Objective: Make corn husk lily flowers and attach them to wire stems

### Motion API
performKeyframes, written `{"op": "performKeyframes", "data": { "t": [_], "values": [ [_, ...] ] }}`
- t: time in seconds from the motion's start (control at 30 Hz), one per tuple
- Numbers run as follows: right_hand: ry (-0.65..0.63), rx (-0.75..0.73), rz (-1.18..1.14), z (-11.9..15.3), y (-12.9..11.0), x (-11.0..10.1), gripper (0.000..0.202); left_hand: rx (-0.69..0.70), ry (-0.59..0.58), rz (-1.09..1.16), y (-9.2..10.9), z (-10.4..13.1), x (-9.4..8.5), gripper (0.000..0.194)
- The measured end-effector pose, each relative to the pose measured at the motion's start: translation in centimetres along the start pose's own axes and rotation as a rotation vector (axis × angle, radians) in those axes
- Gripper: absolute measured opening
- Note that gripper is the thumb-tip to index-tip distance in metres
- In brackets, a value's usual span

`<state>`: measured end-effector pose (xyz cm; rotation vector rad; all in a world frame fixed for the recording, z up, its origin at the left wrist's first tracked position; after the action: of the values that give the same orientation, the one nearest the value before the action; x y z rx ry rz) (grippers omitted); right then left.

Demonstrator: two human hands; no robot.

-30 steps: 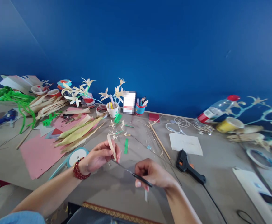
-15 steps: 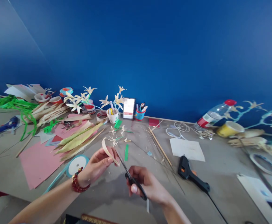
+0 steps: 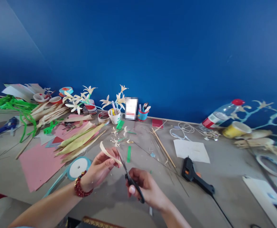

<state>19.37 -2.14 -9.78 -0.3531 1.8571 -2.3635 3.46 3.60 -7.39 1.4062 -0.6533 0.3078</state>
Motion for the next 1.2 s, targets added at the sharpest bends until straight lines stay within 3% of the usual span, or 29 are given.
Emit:
{"op": "performKeyframes", "data": {
  "t": [0.4, 1.2],
  "values": [
    [-0.024, -0.006, -0.048, 0.14, -0.05, 0.25, 0.067, 0.039, -0.001, -0.081, -0.27, -0.25, -0.36, 0.012],
    [-0.016, -0.009, -0.067, -0.13, 0.36, -0.20, 0.059, -0.006, -0.027, 0.003, -0.27, -0.26, -0.17, 0.004]
  ]
}}
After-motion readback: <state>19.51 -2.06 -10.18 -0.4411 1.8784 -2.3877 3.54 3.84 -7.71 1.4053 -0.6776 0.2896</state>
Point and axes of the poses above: each hand's wrist, its own z-axis away from the middle knuckle, its own x-axis out of the palm, y = z × x, the point moved 4 cm from there along -z, towards the middle knuckle, and after that the axes turned 15 degrees about y, right-handed, at the moved point
